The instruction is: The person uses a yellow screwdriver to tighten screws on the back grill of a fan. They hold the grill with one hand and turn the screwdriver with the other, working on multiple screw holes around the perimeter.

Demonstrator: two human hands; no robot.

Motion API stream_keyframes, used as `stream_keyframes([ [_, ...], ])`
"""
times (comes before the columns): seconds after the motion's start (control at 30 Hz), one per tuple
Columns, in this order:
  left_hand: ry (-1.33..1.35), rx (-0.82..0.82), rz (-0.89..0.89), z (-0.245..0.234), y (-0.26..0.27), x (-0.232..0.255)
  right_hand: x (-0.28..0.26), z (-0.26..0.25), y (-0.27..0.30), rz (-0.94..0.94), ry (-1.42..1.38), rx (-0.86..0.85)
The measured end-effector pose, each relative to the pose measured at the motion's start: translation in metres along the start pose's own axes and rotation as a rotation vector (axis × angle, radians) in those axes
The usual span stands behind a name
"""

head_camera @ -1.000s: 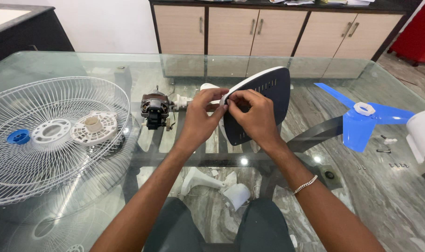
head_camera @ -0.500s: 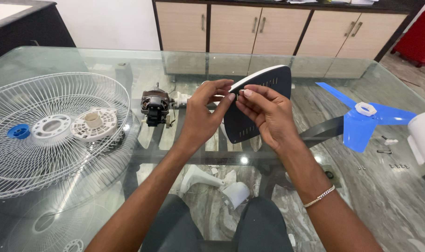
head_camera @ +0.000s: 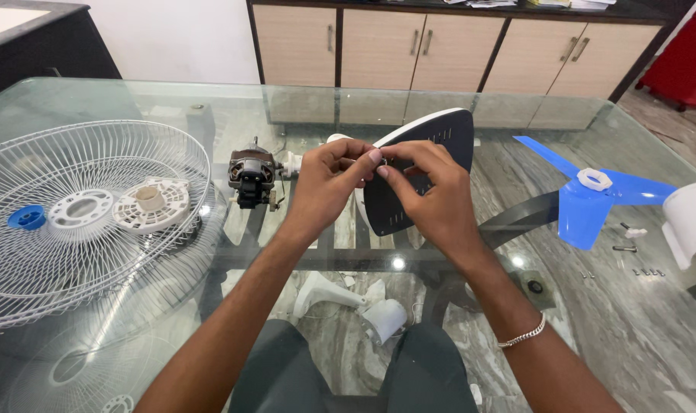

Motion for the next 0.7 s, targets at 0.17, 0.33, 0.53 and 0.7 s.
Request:
stream_keyframes([
  [0.17, -0.123, 0.008, 0.007, 0.006, 0.003, 0.003, -0.002, -0.008, -0.001, 0.085, 0.017, -0.037],
  [0.33, -0.034, -0.045, -0.053, 0.014, 0.004, -0.001, -0.01, -0.02, 0.001, -0.044, 0.096, -0.017],
  [0.53, 0.034, -0.131, -0.105, 0.026, 0.007, -0.01, -0.007, -0.029, 0.011, -0.086, 0.093, -0.065],
  [0.7, -0.192, 0.023, 0.165, 0.027, 0.02, 0.011, 0.005, -0.043, 0.028, -0.073, 0.179, -0.054],
])
Point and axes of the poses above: each hand's wrist, its own y-axis away from the middle knuckle, its own z-axis out of the palm, x = y × z, the point moved 6 cm from there along -y, towards the middle knuckle, and after that the axes turned 15 degrees about -z, right-handed, at the moved point
